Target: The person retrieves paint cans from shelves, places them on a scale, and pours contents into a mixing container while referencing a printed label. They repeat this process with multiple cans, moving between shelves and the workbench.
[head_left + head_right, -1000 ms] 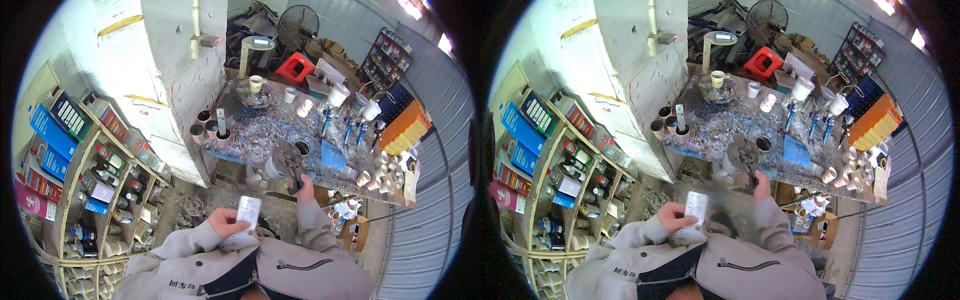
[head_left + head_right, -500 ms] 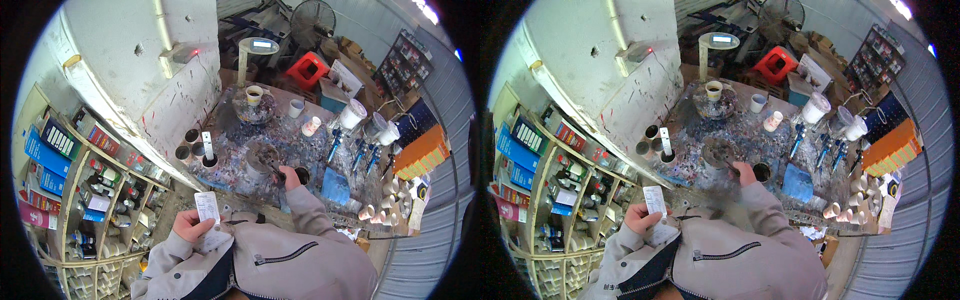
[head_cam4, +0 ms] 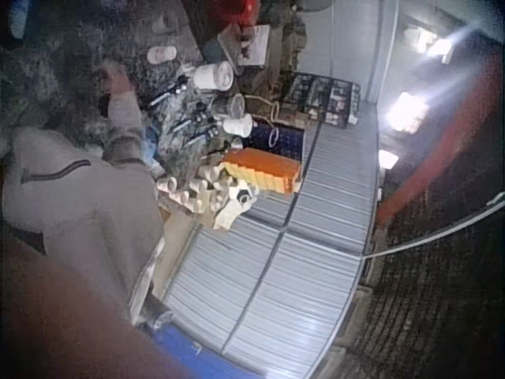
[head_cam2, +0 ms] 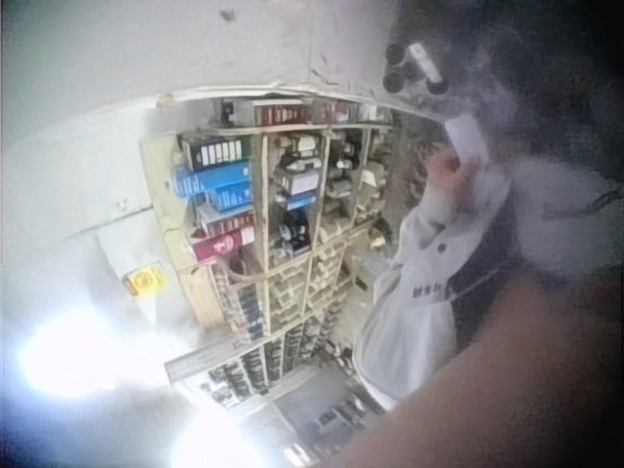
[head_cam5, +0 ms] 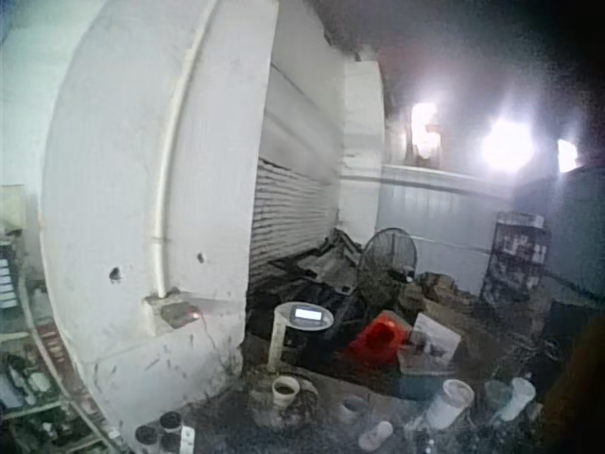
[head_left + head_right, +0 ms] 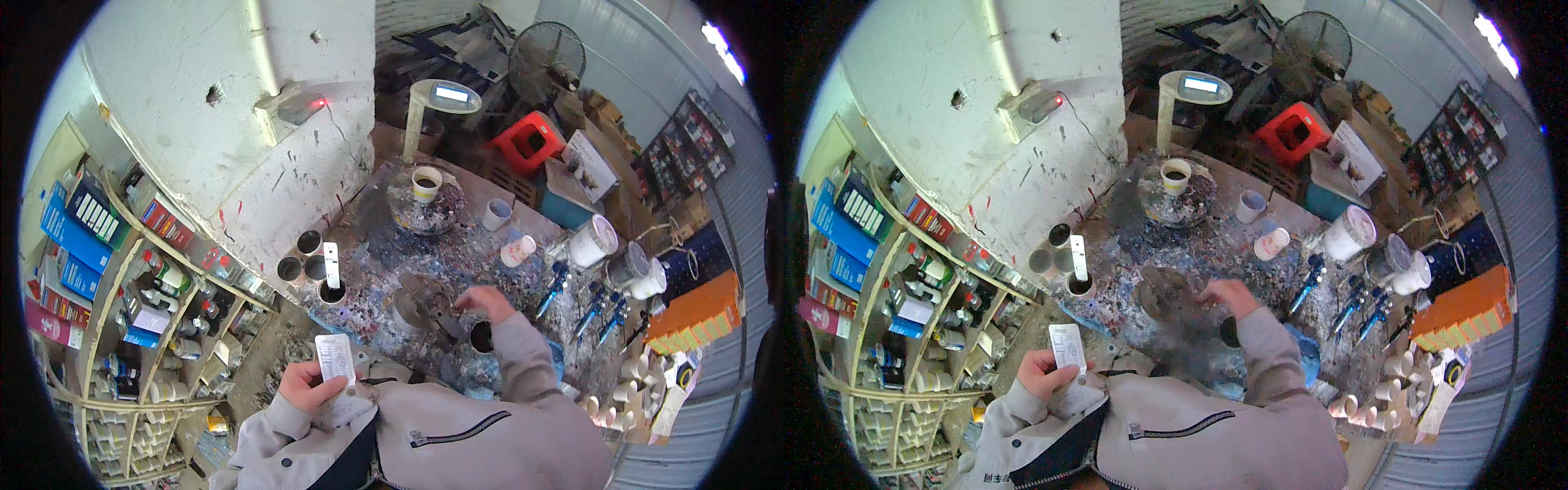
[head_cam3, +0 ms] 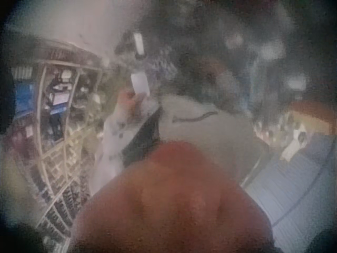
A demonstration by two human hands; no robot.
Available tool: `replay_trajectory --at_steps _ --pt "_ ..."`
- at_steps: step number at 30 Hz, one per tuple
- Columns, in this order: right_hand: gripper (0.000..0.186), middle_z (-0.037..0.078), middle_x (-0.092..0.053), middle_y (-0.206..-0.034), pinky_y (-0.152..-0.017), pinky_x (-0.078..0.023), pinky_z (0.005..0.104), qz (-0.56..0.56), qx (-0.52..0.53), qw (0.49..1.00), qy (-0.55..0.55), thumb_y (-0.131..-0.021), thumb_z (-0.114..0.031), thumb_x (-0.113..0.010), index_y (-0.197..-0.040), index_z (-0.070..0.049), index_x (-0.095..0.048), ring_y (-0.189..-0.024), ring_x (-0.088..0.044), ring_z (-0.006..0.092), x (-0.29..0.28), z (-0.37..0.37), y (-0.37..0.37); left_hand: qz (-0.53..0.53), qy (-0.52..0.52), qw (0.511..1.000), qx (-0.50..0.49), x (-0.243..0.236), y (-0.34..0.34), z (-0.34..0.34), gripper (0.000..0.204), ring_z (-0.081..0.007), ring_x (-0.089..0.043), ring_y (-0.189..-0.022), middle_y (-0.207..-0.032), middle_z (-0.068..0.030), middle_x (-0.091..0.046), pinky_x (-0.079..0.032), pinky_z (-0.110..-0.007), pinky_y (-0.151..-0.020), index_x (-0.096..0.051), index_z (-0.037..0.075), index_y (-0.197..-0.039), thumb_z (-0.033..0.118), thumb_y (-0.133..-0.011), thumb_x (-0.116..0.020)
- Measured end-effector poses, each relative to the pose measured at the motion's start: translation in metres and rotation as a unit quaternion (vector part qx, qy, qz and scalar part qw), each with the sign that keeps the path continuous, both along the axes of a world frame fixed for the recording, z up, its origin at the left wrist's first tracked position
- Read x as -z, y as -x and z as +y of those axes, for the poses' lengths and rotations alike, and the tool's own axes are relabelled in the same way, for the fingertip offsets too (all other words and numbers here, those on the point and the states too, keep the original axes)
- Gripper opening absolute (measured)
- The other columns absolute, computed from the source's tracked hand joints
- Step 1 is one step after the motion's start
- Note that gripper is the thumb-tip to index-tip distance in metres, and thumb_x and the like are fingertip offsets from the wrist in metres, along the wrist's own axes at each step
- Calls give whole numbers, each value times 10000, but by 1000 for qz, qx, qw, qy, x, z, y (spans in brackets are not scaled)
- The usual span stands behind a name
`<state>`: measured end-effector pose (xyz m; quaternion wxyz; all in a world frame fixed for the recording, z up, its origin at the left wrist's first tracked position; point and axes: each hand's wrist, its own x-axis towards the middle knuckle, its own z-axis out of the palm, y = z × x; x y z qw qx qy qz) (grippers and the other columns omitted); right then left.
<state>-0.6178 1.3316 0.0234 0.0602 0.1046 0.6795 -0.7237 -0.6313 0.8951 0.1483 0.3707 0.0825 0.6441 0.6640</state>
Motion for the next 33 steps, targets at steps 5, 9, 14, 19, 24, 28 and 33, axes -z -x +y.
replay_trajectory --at_steps 5,9,14,19,24,28,33 --pt "387 53 -624 -669 -642 -455 304 122 187 968 -116 -930 -366 -567 -717 -50 -629 -663 -578 162 -34 74 131 0 22 998 -63 -1 -14 -2 240 -137 -666 -955 -1082 -110 -729 -521 -277 -857 -688 -56 -1119 66 -916 -642" --pt "260 69 -647 -833 -602 -489 335 213 302 889 270 -873 -317 -688 -875 -65 -625 -688 -600 193 -74 118 273 -19 34 989 -142 -3 -33 -9 231 -140 -670 -943 -1074 -120 -730 -525 -278 -850 -689 -59 -1109 43 -910 -631" --pt "608 110 -578 -1267 -901 -483 441 168 372 905 117 -876 -421 -718 -1336 -75 -525 -1120 -571 278 -112 145 379 -30 54 970 -233 -7 -56 -20 210 -152 -681 -914 -1041 -131 -736 -536 -291 -840 -698 -66 -1071 11 -898 -609" --pt "481 55 -673 -1060 -595 -516 291 201 467 861 20 -871 -324 -747 -1265 -82 -614 -820 -639 172 -106 145 418 -36 67 959 -273 -10 -63 -25 212 -163 -685 -922 -1048 -140 -734 -537 -297 -842 -693 -70 -1069 14 -895 -605" --pt "452 34 -654 -1145 -671 -519 347 214 432 875 46 -913 -241 -685 -1348 -169 -586 -941 -617 179 -100 147 412 -63 91 954 -278 -13 -63 -22 231 -164 -684 -929 -1054 -137 -732 -535 -297 -848 -686 -72 -1097 8 -899 -601" --pt "516 57 -529 -1353 -826 -514 369 135 382 913 42 -922 -331 -670 -1391 -186 -511 -1093 -571 199 -115 144 391 -48 100 960 -258 -14 -58 -17 252 -158 -674 -895 -1028 -115 -735 -522 -299 -825 -703 -49 -1065 84 -864 -630" --pt "424 80 -647 -1128 -781 -504 349 135 315 937 70 -929 -303 -644 -1285 -80 -585 -972 -612 221 -77 81 298 -44 66 975 -207 -10 -48 -15 242 -154 -671 -939 -1055 -111 -732 -522 -295 -859 -692 -52 -1106 61 -901 -633"
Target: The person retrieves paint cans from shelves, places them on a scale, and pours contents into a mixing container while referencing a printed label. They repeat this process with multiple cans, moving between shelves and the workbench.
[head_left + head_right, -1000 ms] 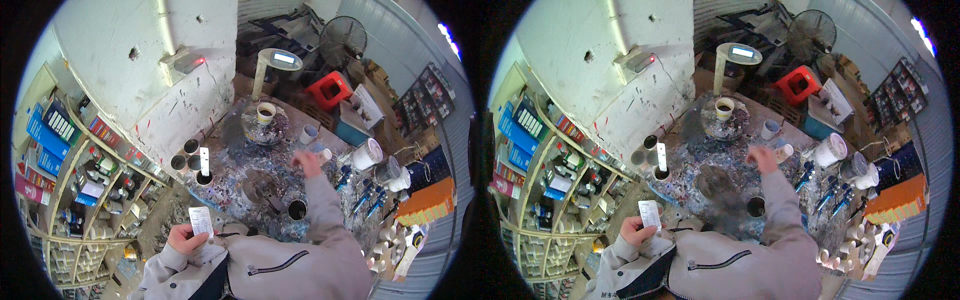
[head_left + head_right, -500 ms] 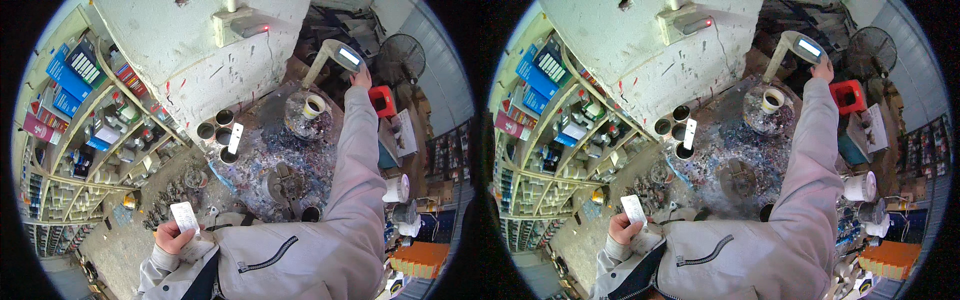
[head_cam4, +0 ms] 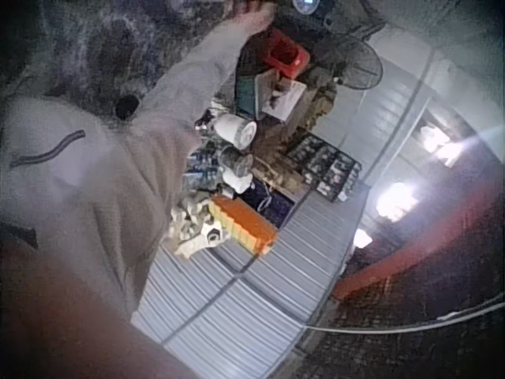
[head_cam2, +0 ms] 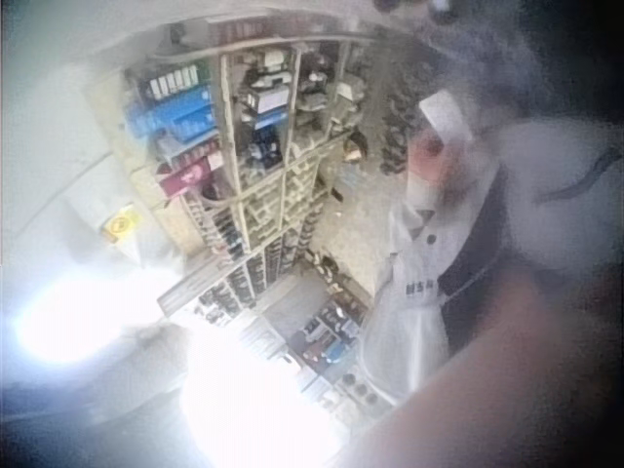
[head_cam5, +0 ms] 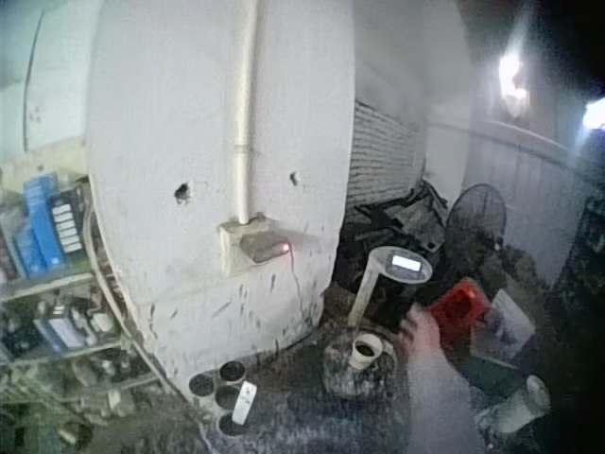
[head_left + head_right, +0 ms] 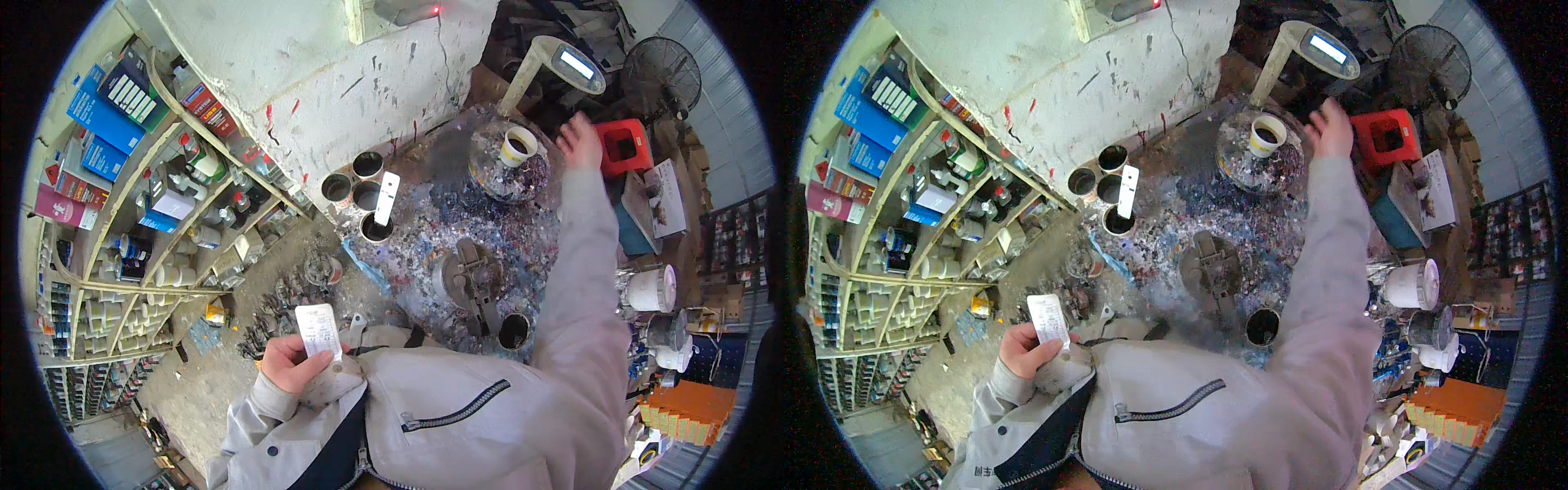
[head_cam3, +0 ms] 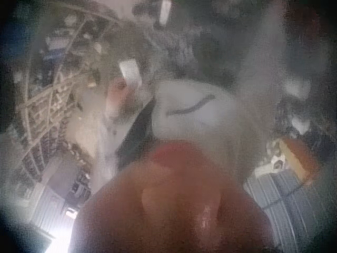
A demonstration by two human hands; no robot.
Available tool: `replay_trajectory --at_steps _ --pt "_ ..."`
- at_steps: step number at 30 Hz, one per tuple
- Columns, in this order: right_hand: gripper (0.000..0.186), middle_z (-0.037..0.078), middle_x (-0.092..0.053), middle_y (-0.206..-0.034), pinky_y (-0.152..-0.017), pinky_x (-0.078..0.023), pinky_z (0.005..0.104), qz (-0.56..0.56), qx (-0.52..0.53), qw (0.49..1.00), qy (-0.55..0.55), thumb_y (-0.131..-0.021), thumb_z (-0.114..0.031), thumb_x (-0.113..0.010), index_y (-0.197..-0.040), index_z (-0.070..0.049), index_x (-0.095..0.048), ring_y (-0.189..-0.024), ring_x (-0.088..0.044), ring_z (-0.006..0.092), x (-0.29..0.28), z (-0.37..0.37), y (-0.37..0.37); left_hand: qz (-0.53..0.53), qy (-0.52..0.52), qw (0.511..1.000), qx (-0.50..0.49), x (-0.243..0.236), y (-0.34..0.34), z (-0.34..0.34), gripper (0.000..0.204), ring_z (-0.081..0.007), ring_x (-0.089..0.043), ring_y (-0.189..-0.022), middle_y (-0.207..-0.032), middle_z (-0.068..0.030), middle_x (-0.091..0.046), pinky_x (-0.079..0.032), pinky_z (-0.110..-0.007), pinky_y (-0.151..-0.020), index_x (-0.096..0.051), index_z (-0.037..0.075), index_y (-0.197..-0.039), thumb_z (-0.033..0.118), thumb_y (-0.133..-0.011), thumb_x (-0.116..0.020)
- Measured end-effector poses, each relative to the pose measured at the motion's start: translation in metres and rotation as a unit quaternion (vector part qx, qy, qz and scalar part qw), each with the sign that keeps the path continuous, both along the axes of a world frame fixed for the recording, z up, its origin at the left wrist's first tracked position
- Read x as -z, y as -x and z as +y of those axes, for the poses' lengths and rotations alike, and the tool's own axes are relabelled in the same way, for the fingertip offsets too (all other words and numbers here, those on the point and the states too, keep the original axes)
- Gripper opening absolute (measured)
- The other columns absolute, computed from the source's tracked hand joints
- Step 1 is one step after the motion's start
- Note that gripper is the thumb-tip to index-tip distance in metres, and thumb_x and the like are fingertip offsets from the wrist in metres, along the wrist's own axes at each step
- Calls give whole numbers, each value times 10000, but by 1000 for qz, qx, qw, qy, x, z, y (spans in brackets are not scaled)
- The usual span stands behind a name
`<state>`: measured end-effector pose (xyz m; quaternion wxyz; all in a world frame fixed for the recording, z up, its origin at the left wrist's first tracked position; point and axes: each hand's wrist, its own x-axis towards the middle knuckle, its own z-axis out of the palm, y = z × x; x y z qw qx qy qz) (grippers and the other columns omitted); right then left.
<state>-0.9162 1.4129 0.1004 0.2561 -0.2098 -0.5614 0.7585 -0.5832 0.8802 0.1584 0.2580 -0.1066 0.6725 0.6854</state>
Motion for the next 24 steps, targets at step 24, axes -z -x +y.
replay_trajectory --at_steps 24 --pt "677 103 -614 -722 -695 -446 372 -102 -115 988 28 -1017 -560 -251 -898 -6 -621 -682 -575 248 143 -181 -343 2 -134 958 252 20 49 11 259 -85 -656 -883 -994 -68 -730 -528 -244 -769 -702 -30 -1116 86 -884 -714"
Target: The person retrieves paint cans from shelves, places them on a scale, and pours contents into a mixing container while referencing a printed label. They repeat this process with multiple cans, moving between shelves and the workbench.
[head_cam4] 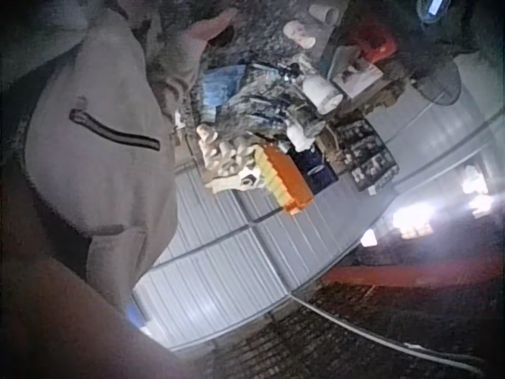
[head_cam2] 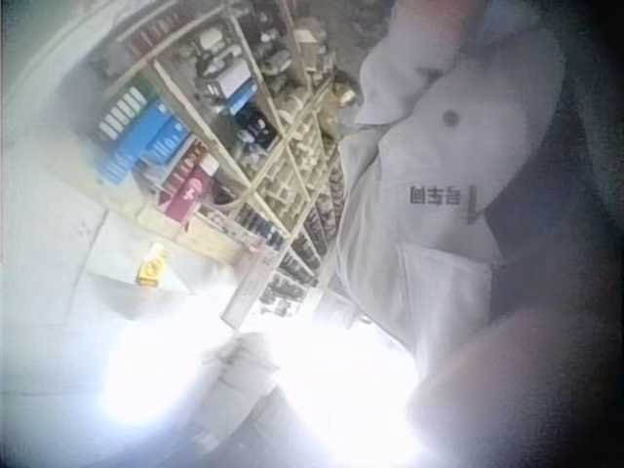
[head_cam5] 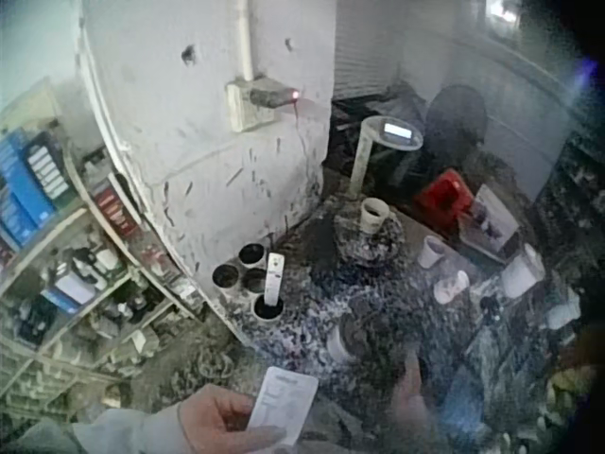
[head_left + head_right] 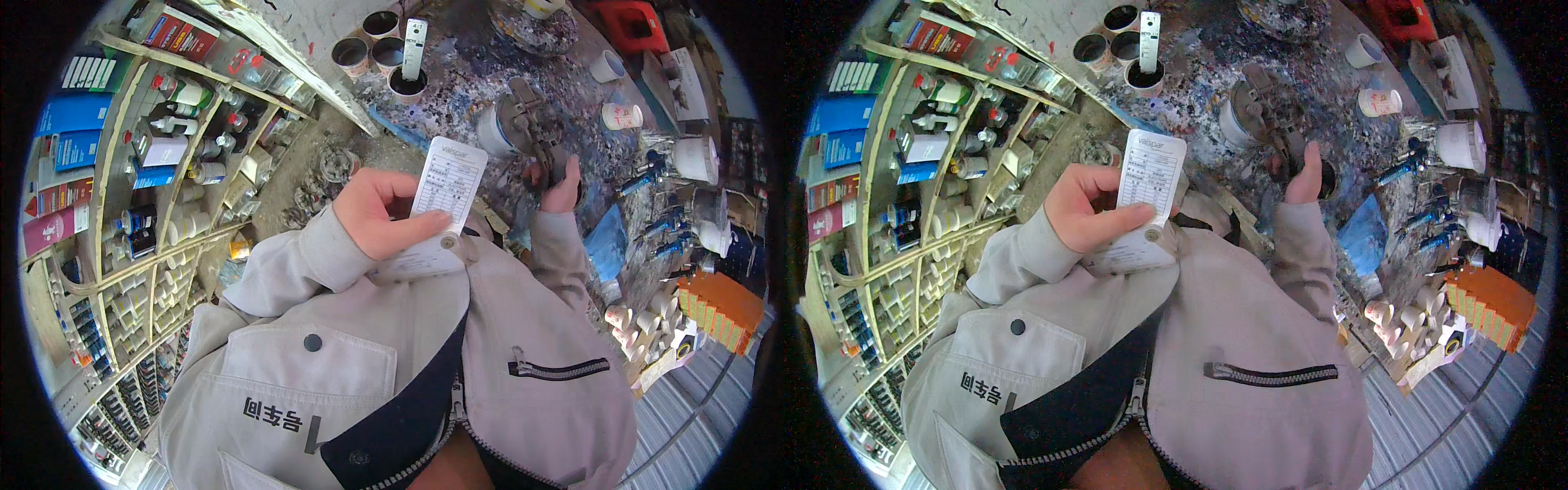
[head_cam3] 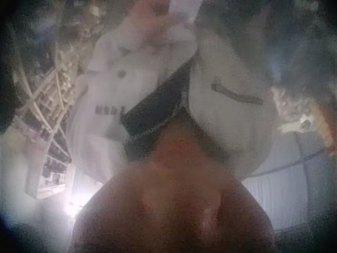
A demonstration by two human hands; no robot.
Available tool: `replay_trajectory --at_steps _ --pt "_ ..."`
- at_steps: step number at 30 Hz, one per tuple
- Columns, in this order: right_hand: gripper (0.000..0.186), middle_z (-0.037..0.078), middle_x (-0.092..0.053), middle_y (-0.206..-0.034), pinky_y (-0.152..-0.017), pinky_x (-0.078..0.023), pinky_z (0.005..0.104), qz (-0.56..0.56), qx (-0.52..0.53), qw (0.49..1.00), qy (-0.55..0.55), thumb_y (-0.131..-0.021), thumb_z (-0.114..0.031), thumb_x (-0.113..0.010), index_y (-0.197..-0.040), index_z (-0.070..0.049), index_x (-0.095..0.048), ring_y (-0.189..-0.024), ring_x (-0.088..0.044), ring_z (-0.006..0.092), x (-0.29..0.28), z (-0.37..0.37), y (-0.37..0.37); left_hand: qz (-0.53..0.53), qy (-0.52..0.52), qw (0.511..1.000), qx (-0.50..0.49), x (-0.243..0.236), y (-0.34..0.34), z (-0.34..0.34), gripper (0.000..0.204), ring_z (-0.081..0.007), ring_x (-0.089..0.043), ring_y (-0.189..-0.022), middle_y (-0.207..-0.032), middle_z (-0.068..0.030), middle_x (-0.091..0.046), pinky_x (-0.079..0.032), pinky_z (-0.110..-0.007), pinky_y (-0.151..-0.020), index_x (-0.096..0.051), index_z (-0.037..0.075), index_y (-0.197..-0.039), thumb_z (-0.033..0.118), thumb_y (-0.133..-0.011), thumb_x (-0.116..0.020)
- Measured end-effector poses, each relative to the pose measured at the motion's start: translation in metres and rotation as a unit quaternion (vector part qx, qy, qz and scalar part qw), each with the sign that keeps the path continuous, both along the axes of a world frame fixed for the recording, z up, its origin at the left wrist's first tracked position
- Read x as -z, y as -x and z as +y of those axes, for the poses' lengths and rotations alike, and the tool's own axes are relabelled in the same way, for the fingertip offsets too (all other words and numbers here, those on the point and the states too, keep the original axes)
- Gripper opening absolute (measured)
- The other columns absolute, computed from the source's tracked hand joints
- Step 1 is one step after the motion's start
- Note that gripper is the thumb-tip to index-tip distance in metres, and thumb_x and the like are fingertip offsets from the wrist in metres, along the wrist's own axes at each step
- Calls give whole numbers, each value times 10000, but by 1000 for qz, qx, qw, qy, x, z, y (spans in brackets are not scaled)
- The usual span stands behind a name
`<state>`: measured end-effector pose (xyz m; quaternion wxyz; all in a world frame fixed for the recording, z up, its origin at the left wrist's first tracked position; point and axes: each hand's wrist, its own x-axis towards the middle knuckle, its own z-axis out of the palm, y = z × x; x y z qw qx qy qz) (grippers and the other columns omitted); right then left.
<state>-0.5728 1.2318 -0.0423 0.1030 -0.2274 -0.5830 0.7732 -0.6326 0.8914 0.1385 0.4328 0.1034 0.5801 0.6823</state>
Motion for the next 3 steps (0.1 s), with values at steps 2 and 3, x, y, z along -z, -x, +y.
replay_trajectory --at_steps 2,3 --pt "748 110 -608 -703 -709 -448 389 21 -94 995 31 -981 -636 -223 -899 -6 -617 -687 -574 242 12 14 0 9 3 1000 6 -1 1 -3 261 -85 -656 -882 -996 -68 -730 -527 -243 -769 -701 -30 -1118 86 -885 -713" --pt "785 113 -605 -694 -716 -448 397 39 -148 987 45 -963 -675 -210 -899 -6 -615 -690 -574 239 19 24 1 13 -1 1000 8 -1 1 -4 265 -85 -656 -879 -994 -70 -730 -527 -242 -772 -701 -29 -1124 84 -885 -713"
